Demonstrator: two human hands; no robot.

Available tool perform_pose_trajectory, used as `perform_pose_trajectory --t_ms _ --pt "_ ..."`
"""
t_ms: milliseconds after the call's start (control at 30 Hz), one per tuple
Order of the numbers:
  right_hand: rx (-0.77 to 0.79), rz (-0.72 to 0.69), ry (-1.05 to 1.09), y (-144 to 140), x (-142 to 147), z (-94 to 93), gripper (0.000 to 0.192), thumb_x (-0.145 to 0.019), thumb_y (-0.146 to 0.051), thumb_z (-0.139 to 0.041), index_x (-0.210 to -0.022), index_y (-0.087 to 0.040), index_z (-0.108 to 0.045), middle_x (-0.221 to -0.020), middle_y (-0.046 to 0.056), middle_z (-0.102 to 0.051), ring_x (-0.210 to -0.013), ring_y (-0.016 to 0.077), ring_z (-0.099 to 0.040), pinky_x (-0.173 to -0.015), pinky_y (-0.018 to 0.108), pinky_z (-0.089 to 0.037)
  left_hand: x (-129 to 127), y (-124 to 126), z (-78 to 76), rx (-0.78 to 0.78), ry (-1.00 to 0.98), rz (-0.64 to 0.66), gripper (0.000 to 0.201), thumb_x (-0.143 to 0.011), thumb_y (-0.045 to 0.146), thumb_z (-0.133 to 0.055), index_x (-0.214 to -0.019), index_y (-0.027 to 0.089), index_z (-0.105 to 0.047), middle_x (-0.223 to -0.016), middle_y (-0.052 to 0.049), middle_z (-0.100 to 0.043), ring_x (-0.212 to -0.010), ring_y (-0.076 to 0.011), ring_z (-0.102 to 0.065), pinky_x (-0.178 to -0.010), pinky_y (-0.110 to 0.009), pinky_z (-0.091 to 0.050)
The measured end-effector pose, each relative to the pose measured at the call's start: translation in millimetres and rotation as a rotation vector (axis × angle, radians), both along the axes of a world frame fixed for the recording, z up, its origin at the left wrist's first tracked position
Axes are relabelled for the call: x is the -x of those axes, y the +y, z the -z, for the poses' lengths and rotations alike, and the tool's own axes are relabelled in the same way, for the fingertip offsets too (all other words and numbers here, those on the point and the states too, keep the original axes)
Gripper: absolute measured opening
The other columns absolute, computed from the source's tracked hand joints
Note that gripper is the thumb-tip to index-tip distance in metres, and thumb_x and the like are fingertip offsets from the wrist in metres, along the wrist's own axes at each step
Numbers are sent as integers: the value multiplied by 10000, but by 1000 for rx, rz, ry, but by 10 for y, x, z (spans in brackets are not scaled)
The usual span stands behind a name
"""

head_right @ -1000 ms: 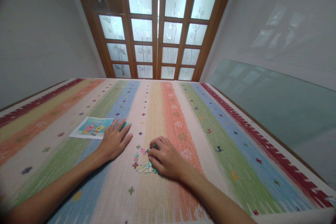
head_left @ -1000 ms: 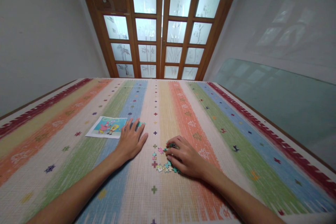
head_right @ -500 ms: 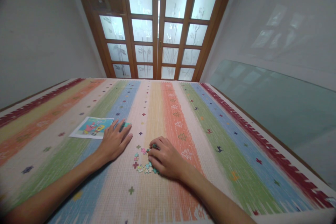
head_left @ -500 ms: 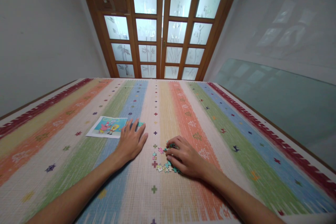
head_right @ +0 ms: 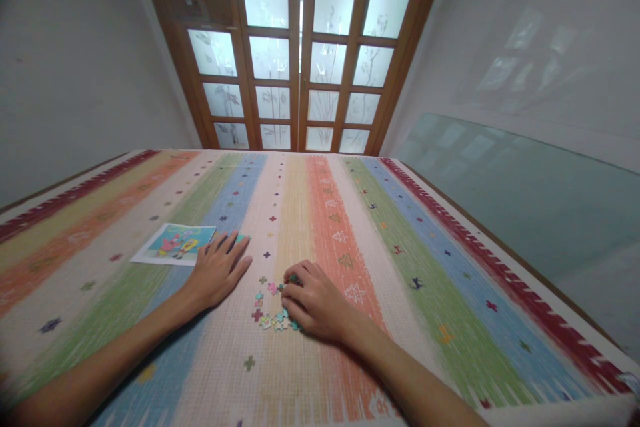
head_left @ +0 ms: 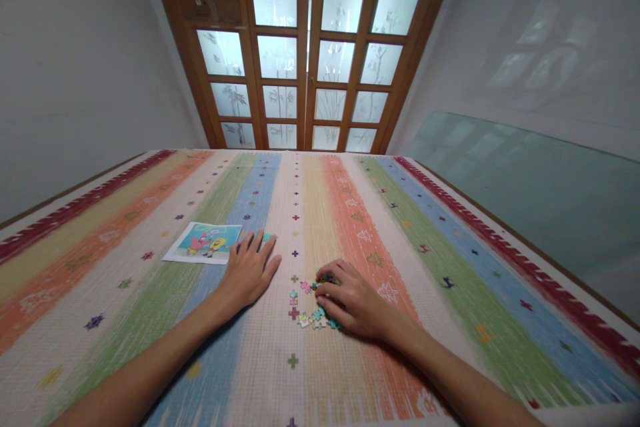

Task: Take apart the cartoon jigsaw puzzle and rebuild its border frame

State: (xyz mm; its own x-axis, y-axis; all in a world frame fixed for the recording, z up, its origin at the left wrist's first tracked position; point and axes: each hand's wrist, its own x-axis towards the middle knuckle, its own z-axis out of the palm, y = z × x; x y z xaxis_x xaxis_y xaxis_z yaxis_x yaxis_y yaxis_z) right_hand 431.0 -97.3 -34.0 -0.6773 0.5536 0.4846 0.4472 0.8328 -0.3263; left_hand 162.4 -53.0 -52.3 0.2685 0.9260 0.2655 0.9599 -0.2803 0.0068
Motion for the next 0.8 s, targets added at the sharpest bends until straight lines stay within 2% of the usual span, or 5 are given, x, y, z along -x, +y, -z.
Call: perform_pose_trajectory --t_ms 167,667,800 --pt "5 2 -12 0 -5 -6 196 -1020 -208 -517 -975 -169 -704 -1057 118 -646 -993 239 -565 -894 428 -493 7 6 31 -14 1 0 443 -1049 391 -447 -1437 226 -582 -1524 -177 -509 -1410 -396 -427 -1106 -580 -355" --pt "5 -1 -10 -8 -5 -23 185 -1013 -199 -530 -971 -162 -706 -1052 120 -652 -990 238 -571 -889 423 -497 67 63 167 -25 -45 54 492 -1046 417 -444 -1438 146 -568 -1534 -220 -495 -1476 -429 -354 -1128 -632 -341" --pt "8 0 -4 -9 -10 -25 200 -1020 -203 -520 -969 -162 -709 -1055 119 -655 -991 237 -569 -887 421 -496 67 60 135 -99 -128 136 465 -1042 412 -436 -1410 164 -574 -1528 -201 -500 -1463 -416 -357 -1127 -648 -341"
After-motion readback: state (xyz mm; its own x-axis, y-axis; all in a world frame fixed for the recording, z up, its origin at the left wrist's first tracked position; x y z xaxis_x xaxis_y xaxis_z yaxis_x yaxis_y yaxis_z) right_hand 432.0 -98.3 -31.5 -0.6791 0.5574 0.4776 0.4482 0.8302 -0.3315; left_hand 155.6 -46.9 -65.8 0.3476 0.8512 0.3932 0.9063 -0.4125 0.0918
